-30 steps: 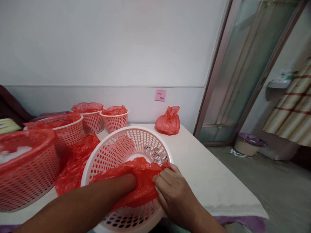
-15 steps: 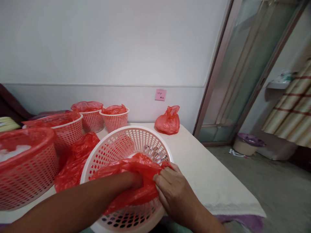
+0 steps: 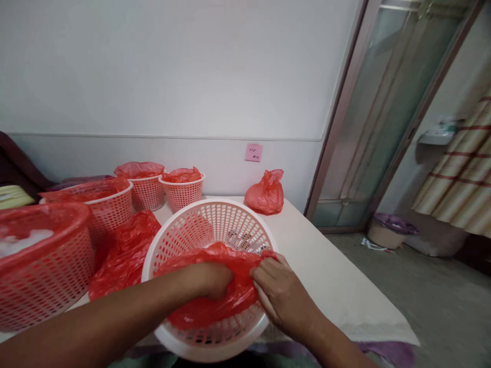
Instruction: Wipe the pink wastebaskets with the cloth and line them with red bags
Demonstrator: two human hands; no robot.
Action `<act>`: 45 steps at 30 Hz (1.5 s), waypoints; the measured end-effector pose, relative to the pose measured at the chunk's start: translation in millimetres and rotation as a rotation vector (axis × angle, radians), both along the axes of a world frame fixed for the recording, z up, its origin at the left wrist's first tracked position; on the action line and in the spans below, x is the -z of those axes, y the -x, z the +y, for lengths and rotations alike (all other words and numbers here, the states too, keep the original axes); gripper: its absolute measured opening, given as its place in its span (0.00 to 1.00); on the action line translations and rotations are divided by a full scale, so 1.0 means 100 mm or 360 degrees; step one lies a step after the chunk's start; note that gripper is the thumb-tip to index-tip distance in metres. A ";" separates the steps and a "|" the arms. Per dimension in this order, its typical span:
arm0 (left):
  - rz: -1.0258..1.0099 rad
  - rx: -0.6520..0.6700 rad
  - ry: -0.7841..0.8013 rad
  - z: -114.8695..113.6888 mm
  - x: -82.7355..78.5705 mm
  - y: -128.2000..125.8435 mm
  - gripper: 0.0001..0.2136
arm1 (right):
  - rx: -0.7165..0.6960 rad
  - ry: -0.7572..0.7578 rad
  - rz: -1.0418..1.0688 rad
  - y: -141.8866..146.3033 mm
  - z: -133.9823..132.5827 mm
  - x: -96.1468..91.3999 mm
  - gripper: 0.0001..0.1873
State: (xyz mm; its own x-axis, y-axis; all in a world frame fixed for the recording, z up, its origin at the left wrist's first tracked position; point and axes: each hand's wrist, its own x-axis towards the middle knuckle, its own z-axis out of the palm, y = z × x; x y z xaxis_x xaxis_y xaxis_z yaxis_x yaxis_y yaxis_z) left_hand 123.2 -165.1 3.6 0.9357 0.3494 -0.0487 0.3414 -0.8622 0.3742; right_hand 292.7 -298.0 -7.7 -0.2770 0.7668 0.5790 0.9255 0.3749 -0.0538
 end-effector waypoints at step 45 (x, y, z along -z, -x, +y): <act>-0.0828 -0.0034 -0.0531 0.13 0.07 1.04 0.08 | 0.0240 -0.0159 -0.0042 -0.05 0.29 -0.16 0.07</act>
State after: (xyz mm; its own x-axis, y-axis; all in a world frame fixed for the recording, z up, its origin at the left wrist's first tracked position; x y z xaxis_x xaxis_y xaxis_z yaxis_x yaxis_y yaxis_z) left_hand 19.2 -152.2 -3.7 0.8000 0.2862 0.5274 0.2054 -0.9564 0.2074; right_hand 298.1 -269.4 8.7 -0.1792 0.7399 0.6484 0.9723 0.2338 0.0019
